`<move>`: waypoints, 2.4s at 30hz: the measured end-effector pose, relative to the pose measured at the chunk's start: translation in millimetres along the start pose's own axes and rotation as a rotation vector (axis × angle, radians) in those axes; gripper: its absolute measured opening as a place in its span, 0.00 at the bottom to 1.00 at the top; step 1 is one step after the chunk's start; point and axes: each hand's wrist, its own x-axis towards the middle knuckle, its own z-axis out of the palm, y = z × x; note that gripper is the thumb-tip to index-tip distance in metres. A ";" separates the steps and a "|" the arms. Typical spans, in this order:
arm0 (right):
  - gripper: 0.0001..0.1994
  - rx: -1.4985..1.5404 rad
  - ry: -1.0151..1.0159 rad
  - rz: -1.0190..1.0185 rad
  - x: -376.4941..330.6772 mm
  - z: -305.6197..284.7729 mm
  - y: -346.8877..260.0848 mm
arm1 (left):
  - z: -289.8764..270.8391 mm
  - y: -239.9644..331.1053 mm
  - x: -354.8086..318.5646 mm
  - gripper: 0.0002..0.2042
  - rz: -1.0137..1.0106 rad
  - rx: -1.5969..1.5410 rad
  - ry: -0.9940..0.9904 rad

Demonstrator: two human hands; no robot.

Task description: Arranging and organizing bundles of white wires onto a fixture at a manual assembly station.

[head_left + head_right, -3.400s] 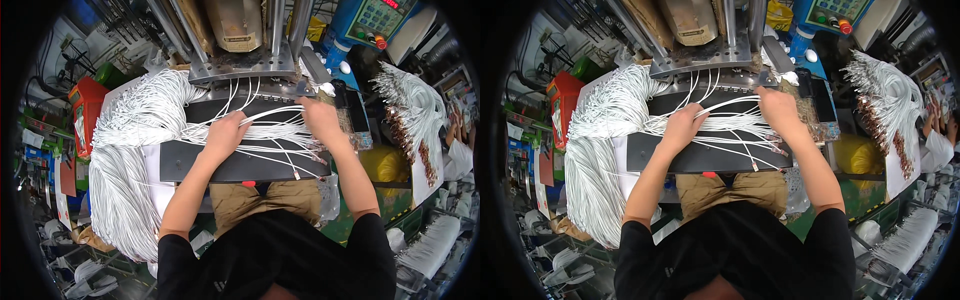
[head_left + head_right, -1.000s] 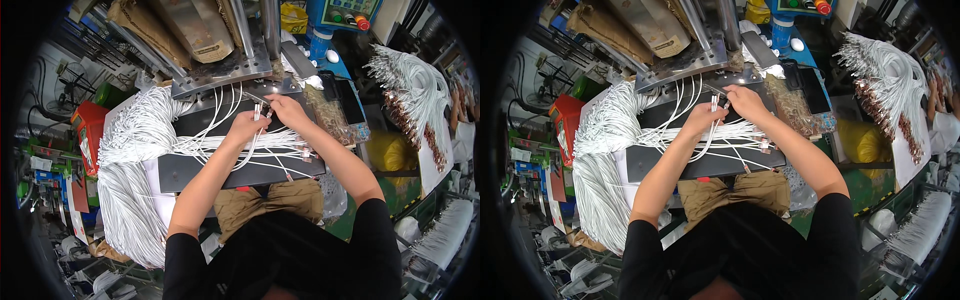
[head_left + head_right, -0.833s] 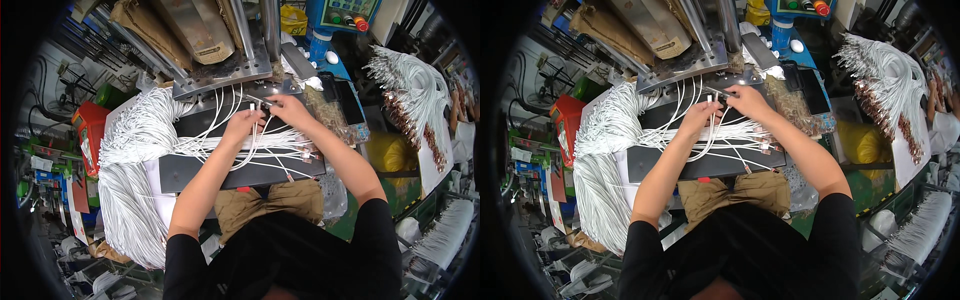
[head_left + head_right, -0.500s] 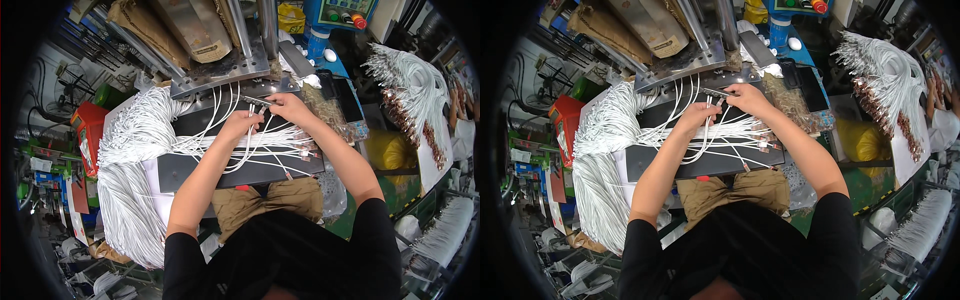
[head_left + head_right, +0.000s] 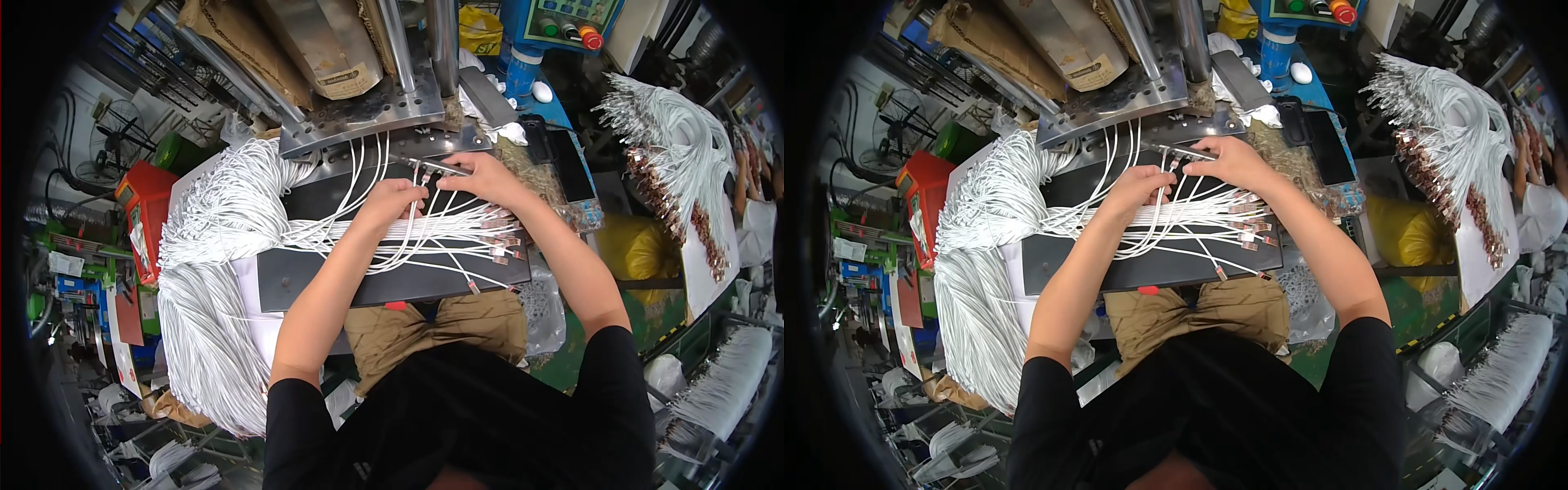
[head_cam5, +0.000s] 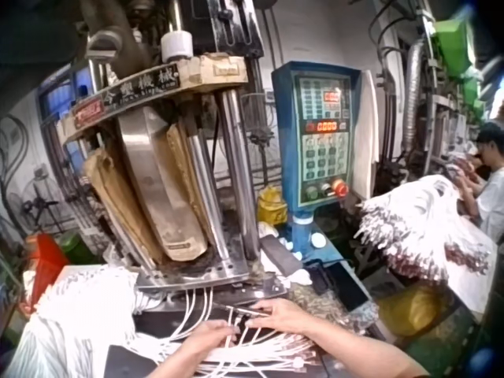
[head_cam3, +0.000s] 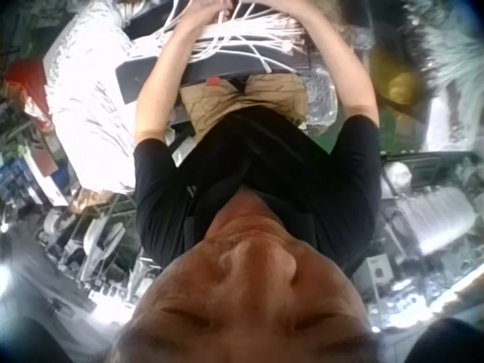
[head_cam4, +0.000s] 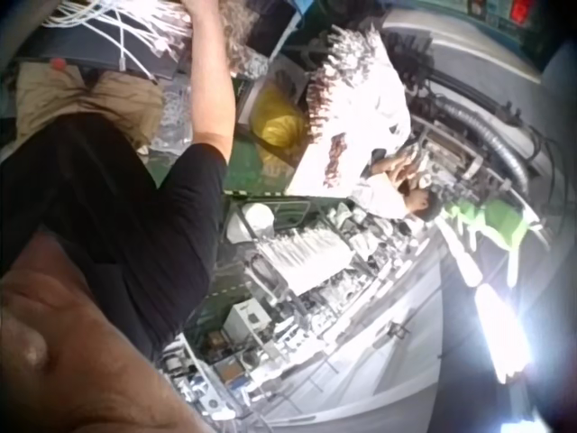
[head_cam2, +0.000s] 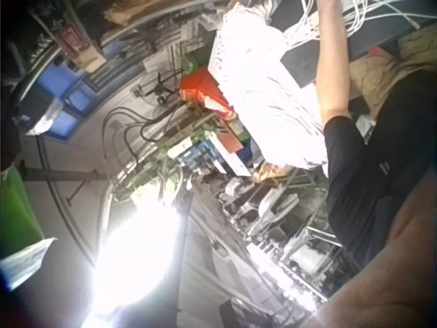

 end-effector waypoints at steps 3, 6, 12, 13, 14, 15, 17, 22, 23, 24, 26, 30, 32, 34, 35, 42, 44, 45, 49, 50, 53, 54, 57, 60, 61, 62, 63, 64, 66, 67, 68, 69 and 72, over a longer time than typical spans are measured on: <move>0.22 -0.102 -0.006 -0.037 1.8 0.1 3.0 | -2.2 1.3 -1.9 0.08 0.017 -0.007 -0.012; 0.22 -0.066 0.034 -0.008 3.1 -2.9 4.2 | -0.9 2.8 -2.9 0.08 0.005 -0.011 -0.006; 0.22 -0.135 -0.050 -0.042 -1.0 0.8 -3.6 | 0.4 3.4 -5.1 0.08 0.007 0.013 0.003; 0.22 -0.101 -0.045 -0.035 -0.3 -0.2 -1.0 | 1.3 4.0 -5.7 0.08 0.024 -0.042 0.062; 0.21 -0.067 -0.039 -0.028 0.8 -1.3 2.6 | 1.8 4.4 -6.4 0.08 0.041 -0.097 0.122; 0.21 -0.033 -0.035 -0.020 2.1 -2.3 6.1 | 1.8 4.6 -6.8 0.08 0.059 -0.153 0.183; 0.21 -0.066 0.023 -0.025 7.3 -5.2 16.6 | -8.8 2.4 -6.8 0.08 0.032 -0.144 0.160; 0.20 -0.089 0.016 -0.019 3.9 -2.1 8.5 | -22.5 2.4 -8.9 0.09 -0.054 -0.052 0.081; 0.20 -0.071 -0.041 -0.013 1.1 -2.5 4.4 | -21.4 3.8 -9.3 0.09 -0.067 -0.013 0.061; 0.20 -0.073 -0.042 -0.010 0.1 -3.0 3.1 | -20.1 4.9 -9.9 0.09 -0.068 -0.017 0.059; 0.19 -0.110 -0.075 -0.053 -1.8 -3.8 2.5 | -16.9 6.5 -10.9 0.09 -0.053 0.010 0.053; 0.17 -0.227 -0.057 0.000 -7.5 -2.0 -15.9 | -14.6 1.4 -9.1 0.13 0.038 0.144 0.047; 0.16 -0.277 -0.046 0.037 -4.9 3.2 -18.6 | -16.8 -1.8 -10.8 0.14 0.076 0.202 0.049; 0.14 -0.650 0.150 -0.170 -3.4 6.2 -17.4 | -12.2 16.2 -24.0 0.22 0.407 0.884 0.483; 0.13 -0.838 0.247 -0.281 0.1 7.4 -18.5 | -12.1 24.4 -28.4 0.27 0.576 1.223 0.709; 0.15 -0.709 0.624 -0.595 140.9 22.3 -19.1 | -48.3 26.7 34.0 0.36 0.512 1.338 0.884; 0.18 -0.769 0.671 -0.861 191.5 -3.1 -19.9 | -53.2 22.8 58.6 0.31 0.416 1.063 0.861; 0.18 -0.768 0.676 -0.855 205.9 -12.5 -21.7 | -54.1 24.0 59.3 0.28 0.360 0.927 0.850; 0.22 -1.414 0.776 -0.742 220.0 -5.7 -39.9 | -67.6 29.3 2.5 0.21 0.142 -0.187 0.181; 0.22 -1.385 0.784 -0.758 211.3 -0.2 -50.5 | -68.4 30.9 -15.4 0.21 0.140 -0.189 0.201; 0.22 -1.354 0.808 -0.820 207.2 1.6 -55.6 | -52.9 54.8 -71.9 0.13 0.114 0.087 0.082; 0.21 -1.354 0.821 -0.867 209.6 -0.7 -53.8 | -49.5 70.7 -97.8 0.12 0.118 0.177 -0.013; 0.20 -1.260 0.822 -0.930 245.5 -40.8 -6.6 | -102.1 88.9 -162.8 0.15 0.689 0.383 0.254; 0.19 -0.988 0.742 -0.995 231.4 -46.7 27.7 | -190.2 74.6 -170.0 0.23 0.741 0.425 1.187; 0.21 -0.785 0.499 -0.759 214.4 3.0 -1.5 | -228.0 45.4 -197.5 0.25 0.478 0.581 1.462; 0.22 -0.628 0.290 -0.505 175.3 29.5 -38.4 | -231.3 30.3 -209.6 0.25 0.479 0.575 1.474; 0.22 -0.626 0.367 -0.579 153.9 34.2 -40.1 | -228.6 20.4 -215.8 0.25 0.226 0.714 1.454; 0.22 -0.627 0.441 -0.647 136.3 34.8 -37.9 | -225.8 12.6 -213.9 0.25 -0.032 0.845 1.410; 0.21 -0.838 0.439 -0.567 100.7 24.5 -30.5 | -153.4 2.0 -173.7 0.23 0.352 0.747 1.233; 0.20 -1.034 0.422 -0.502 83.8 20.1 -31.9 | -114.5 -8.4 -155.5 0.14 0.588 0.870 1.032; 0.20 -1.047 0.422 -0.493 68.0 14.4 -33.2 | -75.3 -15.7 -136.5 0.05 0.821 0.975 0.816; 0.19 -1.002 0.451 -0.537 53.2 8.3 -34.4 | -37.7 -7.8 -131.3 0.05 0.838 1.092 0.534; 0.17 -0.899 0.484 -0.628 9.4 1.6 -35.6 | 15.1 -14.8 -103.1 0.08 1.072 1.082 0.321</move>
